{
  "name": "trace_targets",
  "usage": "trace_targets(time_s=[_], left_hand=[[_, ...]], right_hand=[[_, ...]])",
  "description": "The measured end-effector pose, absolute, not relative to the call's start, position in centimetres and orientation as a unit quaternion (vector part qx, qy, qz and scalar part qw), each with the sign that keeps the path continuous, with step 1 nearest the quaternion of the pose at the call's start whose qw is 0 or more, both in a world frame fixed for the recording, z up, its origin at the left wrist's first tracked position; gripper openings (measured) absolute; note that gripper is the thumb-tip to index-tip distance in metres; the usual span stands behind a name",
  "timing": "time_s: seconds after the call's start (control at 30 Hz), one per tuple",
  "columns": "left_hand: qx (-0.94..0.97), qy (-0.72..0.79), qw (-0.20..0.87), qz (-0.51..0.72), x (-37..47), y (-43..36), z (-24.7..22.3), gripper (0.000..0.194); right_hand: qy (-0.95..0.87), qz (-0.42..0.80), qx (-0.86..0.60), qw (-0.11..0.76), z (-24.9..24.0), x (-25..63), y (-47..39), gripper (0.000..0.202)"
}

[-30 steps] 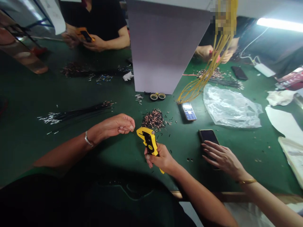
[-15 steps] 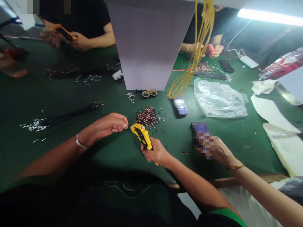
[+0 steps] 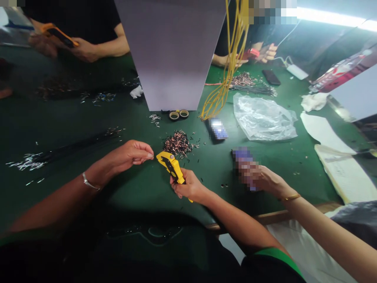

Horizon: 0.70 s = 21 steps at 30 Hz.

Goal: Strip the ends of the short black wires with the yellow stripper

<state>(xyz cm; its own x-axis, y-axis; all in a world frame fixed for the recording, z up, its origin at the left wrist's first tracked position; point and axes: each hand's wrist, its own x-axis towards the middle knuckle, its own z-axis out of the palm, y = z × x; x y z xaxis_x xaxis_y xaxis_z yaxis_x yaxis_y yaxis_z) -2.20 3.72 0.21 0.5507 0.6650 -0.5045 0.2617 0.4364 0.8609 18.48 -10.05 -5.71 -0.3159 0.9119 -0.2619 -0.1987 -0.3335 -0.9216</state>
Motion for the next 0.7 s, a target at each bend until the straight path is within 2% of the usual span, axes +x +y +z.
trace_targets(time_s=[0.47,0.7], left_hand=[[0.539,0.448,0.697,0.149,-2.44,4.14,-0.29,0.016],[0.58,0.453,0.651,0.188,-2.23,3.96,-0.09,0.016]], right_hand=[[-0.424,0.689,-0.412,0.42,-5.47,18.82,-9.26,0.022],[-0.436,0.692,-0.404,0.409,-4.96,19.0,-9.18,0.023]])
